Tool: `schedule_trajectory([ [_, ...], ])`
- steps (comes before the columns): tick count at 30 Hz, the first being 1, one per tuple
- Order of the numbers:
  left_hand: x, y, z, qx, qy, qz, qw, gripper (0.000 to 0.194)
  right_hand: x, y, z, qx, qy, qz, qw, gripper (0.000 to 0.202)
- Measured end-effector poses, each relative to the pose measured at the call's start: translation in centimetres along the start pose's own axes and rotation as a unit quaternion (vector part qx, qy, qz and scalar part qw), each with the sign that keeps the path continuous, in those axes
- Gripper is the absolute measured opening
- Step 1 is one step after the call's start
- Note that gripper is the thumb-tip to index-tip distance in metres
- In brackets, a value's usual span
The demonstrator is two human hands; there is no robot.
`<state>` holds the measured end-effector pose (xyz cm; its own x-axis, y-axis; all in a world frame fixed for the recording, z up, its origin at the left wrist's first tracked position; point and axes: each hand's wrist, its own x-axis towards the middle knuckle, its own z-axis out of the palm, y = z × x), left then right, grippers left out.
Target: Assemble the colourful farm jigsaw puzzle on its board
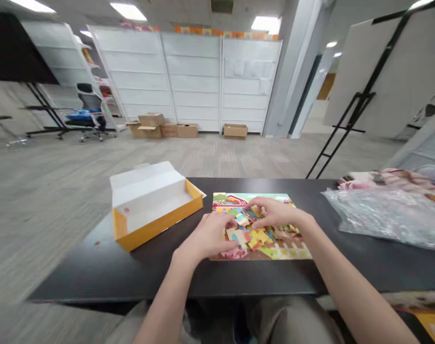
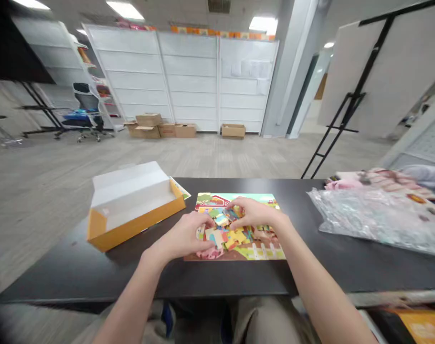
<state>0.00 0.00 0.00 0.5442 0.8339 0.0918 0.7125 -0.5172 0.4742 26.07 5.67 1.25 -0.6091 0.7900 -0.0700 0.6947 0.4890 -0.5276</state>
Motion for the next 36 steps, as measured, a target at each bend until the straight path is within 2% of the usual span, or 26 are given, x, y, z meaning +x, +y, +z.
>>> schedule_trajectory([
  [6,-0.6,-1.1,-0.1,0.019,0.028,-0.007,0.999,0.026,-0.3,0.6,-0.5,-0.056,0.034,0.088,0.994,0.048],
  [12,-1.4,-1.9,-0.6,0.016,0.016,-0.014,1.0,0.033,-0.6,2.0,-1.1,-0.119,0.046,0.117,0.985,0.042],
  [16,-1.6,-1.9,-0.8,0.009,0.008,-0.016,1.0,0.028,-0.7,3.1,-1.2,-0.144,0.053,0.139,0.978,0.042],
  [19,-1.4,-1.4,-0.7,0.016,0.007,-0.014,1.0,0.036,-0.6,3.2,-1.2,-0.152,0.063,0.135,0.977,0.04],
  [22,-1.2,-0.6,-0.6,0.019,-0.008,-0.01,1.0,0.046,-0.4,2.3,-1.1,-0.143,0.096,0.104,0.98,0.034],
  [25,-1.1,-0.1,-0.6,0.012,-0.02,-0.006,1.0,0.04,-0.3,1.1,-0.9,-0.11,0.111,0.072,0.985,0.031],
  [28,-1.2,0.2,-0.6,0.001,-0.025,-0.003,1.0,0.038,-0.5,0.9,-1.2,-0.08,0.109,0.072,0.988,0.029],
  [33,-1.4,0.1,-0.6,-0.004,-0.029,0.0,1.0,0.042,-2.1,3.8,-3.3,-0.126,0.176,0.178,0.96,0.031],
  [34,-1.4,0.1,-0.6,-0.009,-0.021,0.003,1.0,0.043,-2.6,4.5,-3.8,-0.135,0.175,0.206,0.953,0.031],
  [36,-1.3,0.2,-0.5,-0.019,0.005,0.016,1.0,0.047,-3.8,5.8,-4.6,-0.137,0.135,0.253,0.948,0.034],
])
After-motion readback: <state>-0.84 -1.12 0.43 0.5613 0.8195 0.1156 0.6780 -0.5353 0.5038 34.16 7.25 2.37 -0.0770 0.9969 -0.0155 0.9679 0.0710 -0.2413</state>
